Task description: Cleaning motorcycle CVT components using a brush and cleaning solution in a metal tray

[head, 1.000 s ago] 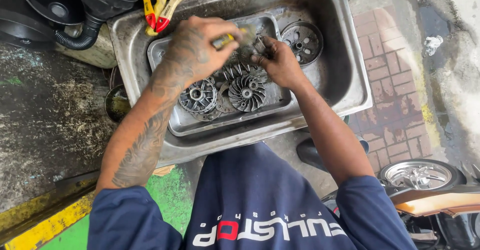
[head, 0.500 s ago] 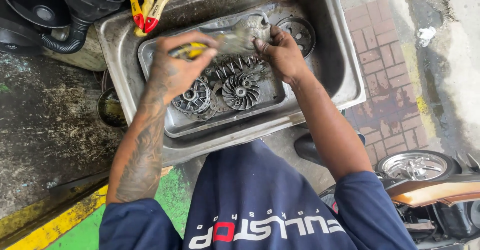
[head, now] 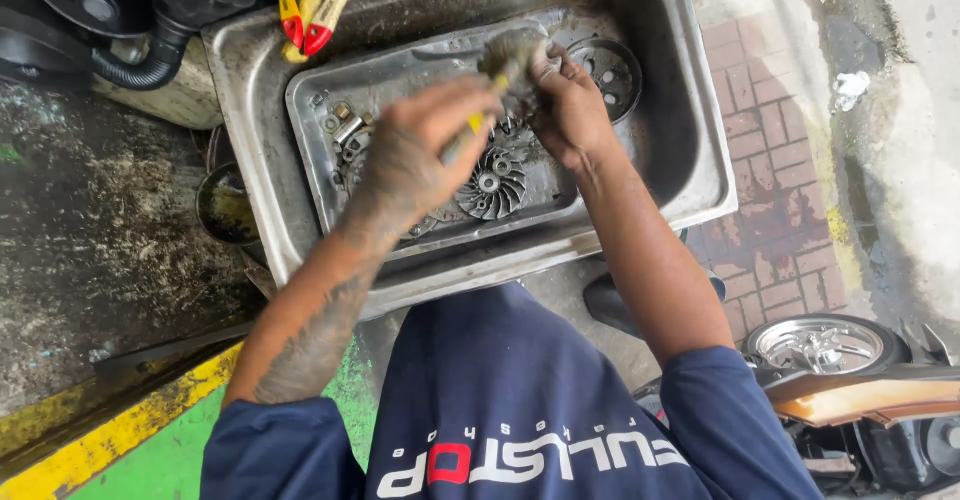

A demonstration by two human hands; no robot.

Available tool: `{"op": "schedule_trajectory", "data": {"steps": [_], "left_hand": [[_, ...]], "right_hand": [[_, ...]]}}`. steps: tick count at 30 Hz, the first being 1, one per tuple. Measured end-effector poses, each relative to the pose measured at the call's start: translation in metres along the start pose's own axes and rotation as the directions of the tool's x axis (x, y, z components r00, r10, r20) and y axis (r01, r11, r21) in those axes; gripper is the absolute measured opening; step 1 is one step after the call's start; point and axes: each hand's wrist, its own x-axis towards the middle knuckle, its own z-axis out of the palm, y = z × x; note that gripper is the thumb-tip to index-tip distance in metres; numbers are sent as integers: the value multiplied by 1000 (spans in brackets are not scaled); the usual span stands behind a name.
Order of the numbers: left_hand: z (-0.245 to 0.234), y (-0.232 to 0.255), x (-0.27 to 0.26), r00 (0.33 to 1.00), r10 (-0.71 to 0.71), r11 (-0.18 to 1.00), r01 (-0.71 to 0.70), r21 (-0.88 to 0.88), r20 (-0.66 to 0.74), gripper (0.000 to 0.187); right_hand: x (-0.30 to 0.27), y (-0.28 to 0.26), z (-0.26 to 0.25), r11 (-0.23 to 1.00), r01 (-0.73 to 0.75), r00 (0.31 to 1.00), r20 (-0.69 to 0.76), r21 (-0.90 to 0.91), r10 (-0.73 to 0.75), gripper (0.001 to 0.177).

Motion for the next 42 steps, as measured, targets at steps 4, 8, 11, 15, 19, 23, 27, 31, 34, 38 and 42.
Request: {"op": "schedule_trajectory", "data": {"steps": [4, 8, 11, 15, 19, 23, 27, 31, 34, 38, 42], "left_hand": [[4, -5, -3, 982, -97, 991, 111, -79, 161, 17], [20, -12, 2, 994, 21, 995, -11, 96, -104, 9], [18, -4, -5, 985, 1, 1000, 0, -6, 175, 20], [15, -14, -7, 997, 72, 996, -69, -63, 39, 10], [12, -13, -4, 996, 20, 993, -9, -120, 87, 13], [8, -8, 1, 995, 90, 994, -93, 59, 41, 11], [2, -6, 4, 984, -6, 997, 21, -81, 178, 16], [5, 12, 9, 962, 18, 995, 10, -100, 271, 18], [-6, -23, 10, 983, -21, 994, 40, -102, 181, 17], [-8, -10, 1, 971, -12, 995, 36, -96, 239, 20], [-24, -36, -34, 982, -82, 997, 78, 27, 170, 19]], "right_hand": [[12, 8, 2, 970, 67, 991, -126, 235, -38, 13], [15, 12, 13, 969, 54, 984, -179, 239, -11, 13], [13, 7, 15, 964, 108, 973, -225, 245, -51, 12], [18, 8, 1, 935, 107, 971, -238, 337, -25, 12], [7, 0, 13, 948, 54, 960, -276, 312, 36, 20], [18, 13, -7, 956, 37, 959, -281, 291, 48, 19], [43, 42, -46, 989, 117, 969, -229, 94, -93, 41], [20, 23, -10, 992, 113, 957, -274, 57, -93, 40], [33, 44, -34, 995, 100, 961, -258, -23, -103, 33], [-11, 33, 8, 993, 44, 968, -242, -110, -70, 26], [-22, -8, -24, 852, 142, 981, -46, -504, -190, 23]]}}
